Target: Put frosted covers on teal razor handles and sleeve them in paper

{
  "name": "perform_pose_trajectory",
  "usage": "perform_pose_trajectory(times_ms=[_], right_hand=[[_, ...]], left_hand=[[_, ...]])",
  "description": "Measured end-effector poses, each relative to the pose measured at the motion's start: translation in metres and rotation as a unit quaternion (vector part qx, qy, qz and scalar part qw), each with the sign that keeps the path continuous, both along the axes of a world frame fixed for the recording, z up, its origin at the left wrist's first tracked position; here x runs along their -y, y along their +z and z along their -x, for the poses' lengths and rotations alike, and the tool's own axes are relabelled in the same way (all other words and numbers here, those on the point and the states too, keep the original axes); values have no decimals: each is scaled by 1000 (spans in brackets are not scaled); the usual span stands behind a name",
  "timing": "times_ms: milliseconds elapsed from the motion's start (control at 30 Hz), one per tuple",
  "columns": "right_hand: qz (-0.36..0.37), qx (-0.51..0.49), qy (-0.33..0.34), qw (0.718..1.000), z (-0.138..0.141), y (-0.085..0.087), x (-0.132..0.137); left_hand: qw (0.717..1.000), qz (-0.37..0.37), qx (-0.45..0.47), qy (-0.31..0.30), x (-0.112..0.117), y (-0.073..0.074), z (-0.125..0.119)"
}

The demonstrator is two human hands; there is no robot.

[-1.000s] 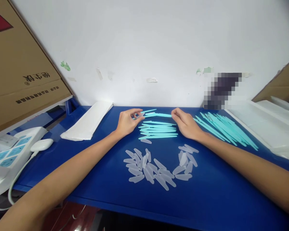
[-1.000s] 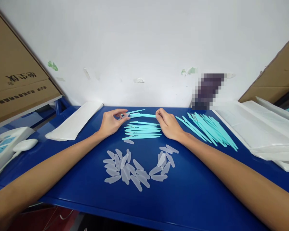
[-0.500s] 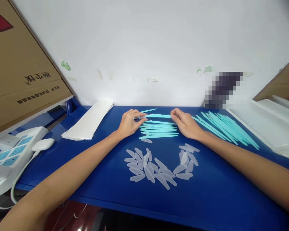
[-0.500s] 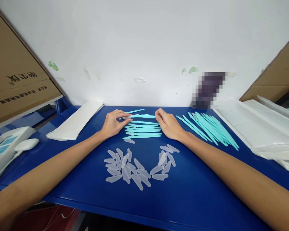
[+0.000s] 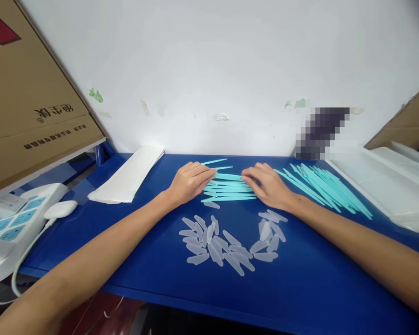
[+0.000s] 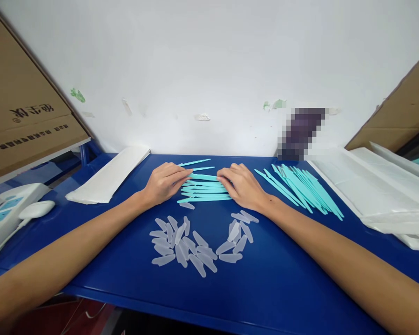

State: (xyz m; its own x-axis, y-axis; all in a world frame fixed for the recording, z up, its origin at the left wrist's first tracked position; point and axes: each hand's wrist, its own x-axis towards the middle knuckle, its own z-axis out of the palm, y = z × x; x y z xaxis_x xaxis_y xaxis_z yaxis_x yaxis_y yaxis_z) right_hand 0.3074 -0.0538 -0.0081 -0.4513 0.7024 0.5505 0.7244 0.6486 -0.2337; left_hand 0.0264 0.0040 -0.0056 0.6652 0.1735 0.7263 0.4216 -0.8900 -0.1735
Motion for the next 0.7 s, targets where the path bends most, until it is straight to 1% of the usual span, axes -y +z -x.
perform_pose_trajectory(times_ms=[33, 100, 200, 300, 400, 500, 567, 600, 633, 700], right_hand=[[-2, 2, -11, 1000, 1, 1, 0], [10, -13, -43, 999, 2, 1, 0], [58, -52, -91, 993, 1, -1, -5], [120, -77, -114, 983, -2, -5, -13], [150, -118, -131, 973, -5, -6, -19], [170, -99, -116, 974, -5, -4, -21], [179, -73, -104, 976, -5, -3, -22], [182, -69, -102, 976, -5, -3, -22], [186, -69, -102, 975, -5, -2, -23], [190, -76, -101, 974, -6, -3, -24]], left_hand=[[1000, 15, 8, 22, 0, 0, -1], [994, 71, 39, 79, 0, -1, -4], [970, 164, 83, 158, -6, -5, -6], [949, 221, 99, 205, -14, -8, -3], [928, 267, 116, 231, -18, -7, -1], [917, 286, 168, 223, -14, -1, -3], [920, 280, 201, 185, -5, 7, -6], [924, 282, 201, 160, 2, 11, -7], [929, 288, 188, 133, 8, 16, -8], [941, 307, 117, 81, 23, 24, -9]])
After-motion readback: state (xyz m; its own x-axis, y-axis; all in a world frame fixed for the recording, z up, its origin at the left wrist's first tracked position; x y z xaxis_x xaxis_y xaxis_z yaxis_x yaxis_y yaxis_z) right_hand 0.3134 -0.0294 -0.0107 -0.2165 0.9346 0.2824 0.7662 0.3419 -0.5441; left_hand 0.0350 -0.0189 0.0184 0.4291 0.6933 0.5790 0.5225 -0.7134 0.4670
